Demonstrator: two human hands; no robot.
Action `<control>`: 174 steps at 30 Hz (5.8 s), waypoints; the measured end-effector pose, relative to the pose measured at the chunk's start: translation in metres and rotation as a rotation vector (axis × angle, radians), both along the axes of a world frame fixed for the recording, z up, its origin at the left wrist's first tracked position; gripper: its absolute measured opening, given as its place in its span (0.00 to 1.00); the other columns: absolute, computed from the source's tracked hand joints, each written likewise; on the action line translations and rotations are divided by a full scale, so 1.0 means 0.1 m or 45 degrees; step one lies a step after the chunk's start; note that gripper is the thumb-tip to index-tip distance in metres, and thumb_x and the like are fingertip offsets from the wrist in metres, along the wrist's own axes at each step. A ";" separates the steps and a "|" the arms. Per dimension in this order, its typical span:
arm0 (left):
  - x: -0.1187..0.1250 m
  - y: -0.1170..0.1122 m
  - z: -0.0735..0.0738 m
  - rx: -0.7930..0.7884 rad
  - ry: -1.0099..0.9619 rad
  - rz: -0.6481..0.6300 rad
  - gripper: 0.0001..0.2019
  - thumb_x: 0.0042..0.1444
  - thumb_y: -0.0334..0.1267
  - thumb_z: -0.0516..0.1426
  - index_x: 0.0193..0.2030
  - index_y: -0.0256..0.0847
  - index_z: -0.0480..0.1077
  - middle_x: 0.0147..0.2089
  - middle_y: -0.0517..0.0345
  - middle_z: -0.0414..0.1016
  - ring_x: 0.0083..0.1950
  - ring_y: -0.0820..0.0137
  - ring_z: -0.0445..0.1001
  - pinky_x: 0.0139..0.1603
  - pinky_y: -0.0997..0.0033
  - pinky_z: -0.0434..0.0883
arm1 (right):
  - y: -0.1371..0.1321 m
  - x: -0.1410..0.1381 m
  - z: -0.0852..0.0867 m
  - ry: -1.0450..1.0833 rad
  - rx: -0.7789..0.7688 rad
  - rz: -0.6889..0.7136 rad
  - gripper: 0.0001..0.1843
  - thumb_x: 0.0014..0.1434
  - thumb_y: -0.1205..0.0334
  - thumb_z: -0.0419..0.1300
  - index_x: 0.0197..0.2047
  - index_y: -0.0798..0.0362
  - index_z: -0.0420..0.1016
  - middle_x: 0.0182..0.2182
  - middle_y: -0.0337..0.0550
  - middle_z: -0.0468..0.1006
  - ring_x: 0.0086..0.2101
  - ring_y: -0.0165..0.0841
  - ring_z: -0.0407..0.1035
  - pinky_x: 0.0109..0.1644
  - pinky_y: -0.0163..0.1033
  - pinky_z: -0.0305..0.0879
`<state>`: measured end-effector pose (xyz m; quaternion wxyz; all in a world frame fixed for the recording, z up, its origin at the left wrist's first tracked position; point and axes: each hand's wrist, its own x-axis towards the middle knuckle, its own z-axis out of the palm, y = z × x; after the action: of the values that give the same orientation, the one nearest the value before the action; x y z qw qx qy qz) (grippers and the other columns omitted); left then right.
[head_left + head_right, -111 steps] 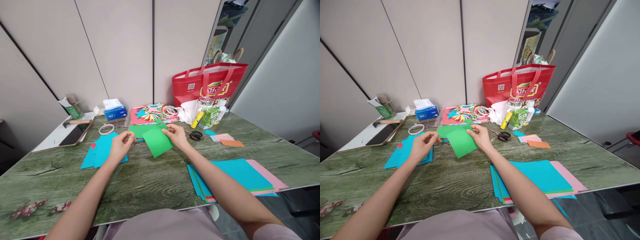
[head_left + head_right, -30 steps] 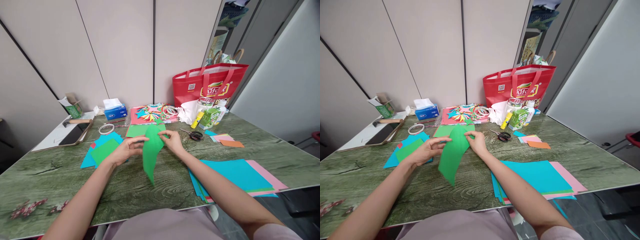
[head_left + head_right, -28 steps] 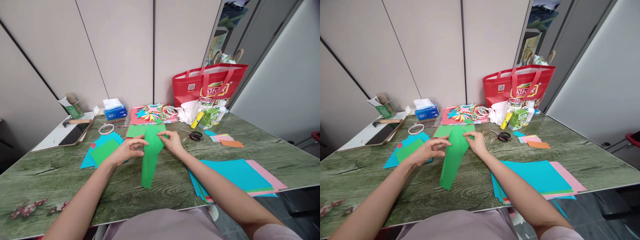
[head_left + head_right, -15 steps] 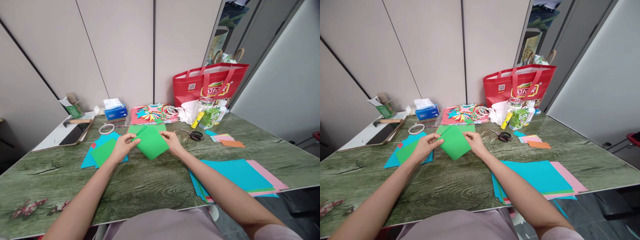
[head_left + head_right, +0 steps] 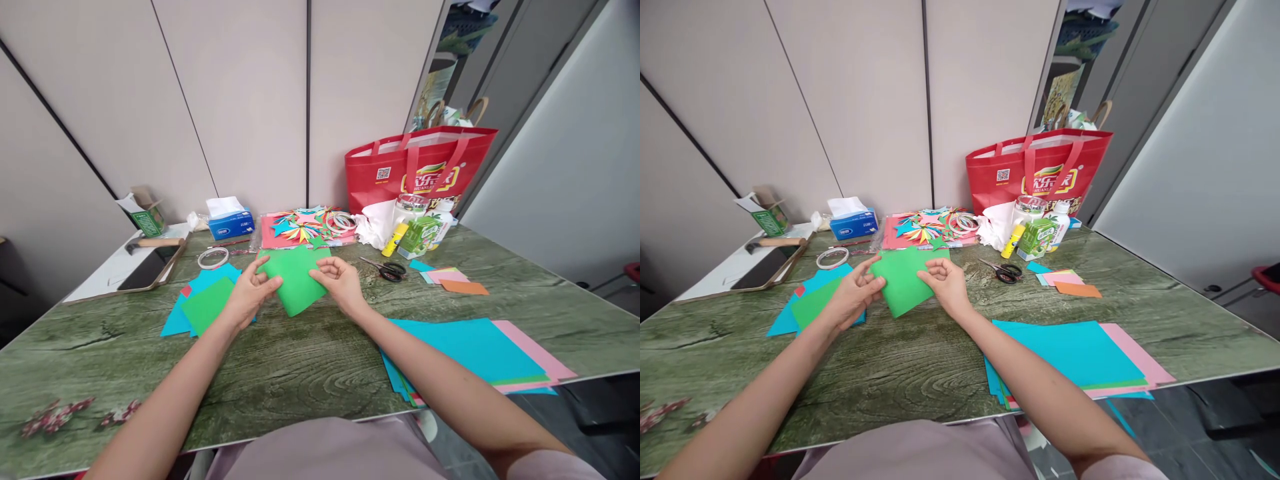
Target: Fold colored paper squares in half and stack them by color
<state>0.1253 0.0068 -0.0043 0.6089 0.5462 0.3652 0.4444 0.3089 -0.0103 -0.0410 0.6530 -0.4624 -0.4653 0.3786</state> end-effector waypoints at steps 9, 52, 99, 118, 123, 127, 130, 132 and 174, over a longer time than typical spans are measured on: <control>0.00 0.03 -0.06 0.112 0.059 0.017 0.27 0.37 0.41 0.65 0.45 0.38 0.63 0.46 0.50 0.73 0.47 0.61 0.71 0.46 0.61 0.68 | -0.01 -0.05 -0.04 -0.035 0.004 0.126 0.18 0.34 0.53 0.67 0.27 0.55 0.70 0.23 0.36 0.71 0.24 0.28 0.66 0.30 0.35 0.64; -0.02 0.01 -0.01 0.415 0.439 0.195 0.18 0.40 0.48 0.61 0.34 0.38 0.65 0.29 0.60 0.72 0.29 0.71 0.70 0.28 0.73 0.68 | -0.05 -0.03 0.01 -0.150 -0.005 0.178 0.14 0.43 0.51 0.62 0.25 0.55 0.74 0.18 0.36 0.70 0.20 0.26 0.60 0.24 0.33 0.60; 0.02 0.01 -0.11 -0.045 0.115 -0.052 0.29 0.32 0.43 0.66 0.43 0.34 0.68 0.41 0.48 0.76 0.41 0.58 0.75 0.42 0.57 0.72 | -0.03 -0.03 0.01 0.144 -0.204 0.159 0.16 0.33 0.51 0.67 0.23 0.55 0.76 0.20 0.38 0.74 0.21 0.27 0.64 0.23 0.33 0.62; 0.00 0.01 -0.12 -0.131 0.116 -0.143 0.24 0.34 0.43 0.66 0.40 0.35 0.70 0.37 0.48 0.77 0.37 0.58 0.76 0.37 0.57 0.73 | -0.02 -0.02 -0.02 0.285 -0.383 0.240 0.17 0.29 0.54 0.69 0.22 0.57 0.75 0.18 0.35 0.71 0.19 0.23 0.61 0.22 0.30 0.60; 0.00 0.02 -0.13 -0.166 0.083 -0.187 0.23 0.36 0.41 0.65 0.42 0.36 0.70 0.39 0.49 0.77 0.37 0.60 0.76 0.38 0.57 0.73 | -0.02 -0.02 -0.02 0.303 -0.388 0.245 0.16 0.29 0.56 0.69 0.23 0.57 0.75 0.18 0.35 0.71 0.19 0.22 0.61 0.22 0.30 0.60; 0.00 0.02 -0.14 -0.165 0.072 -0.187 0.24 0.36 0.40 0.65 0.43 0.35 0.69 0.38 0.49 0.77 0.37 0.59 0.76 0.38 0.58 0.73 | -0.03 -0.03 0.00 0.318 -0.393 0.236 0.16 0.29 0.57 0.70 0.22 0.57 0.75 0.18 0.34 0.72 0.19 0.22 0.61 0.22 0.30 0.59; -0.01 0.02 -0.14 -0.145 0.082 -0.169 0.23 0.36 0.40 0.65 0.41 0.36 0.70 0.38 0.50 0.78 0.37 0.60 0.76 0.39 0.58 0.73 | -0.03 -0.03 0.01 0.322 -0.393 0.236 0.16 0.28 0.57 0.70 0.23 0.57 0.75 0.17 0.34 0.72 0.18 0.21 0.61 0.22 0.30 0.60; -0.01 0.02 -0.14 -0.132 0.094 -0.155 0.22 0.35 0.41 0.66 0.40 0.36 0.71 0.37 0.51 0.78 0.37 0.59 0.76 0.38 0.58 0.73 | -0.03 -0.04 0.01 0.328 -0.389 0.241 0.17 0.28 0.58 0.70 0.23 0.58 0.75 0.17 0.34 0.72 0.18 0.21 0.61 0.22 0.30 0.60; -0.04 0.08 -0.13 -0.101 0.128 0.023 0.21 0.31 0.42 0.67 0.33 0.32 0.72 0.32 0.48 0.78 0.32 0.62 0.75 0.37 0.59 0.71 | -0.05 -0.01 0.04 0.224 -0.426 0.342 0.19 0.24 0.60 0.71 0.22 0.57 0.71 0.16 0.33 0.71 0.19 0.23 0.64 0.24 0.31 0.64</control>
<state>0.1211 0.0144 -0.0171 0.6070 0.5400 0.4175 0.4070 0.3076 -0.0151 -0.0370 0.5489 -0.4633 -0.3945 0.5730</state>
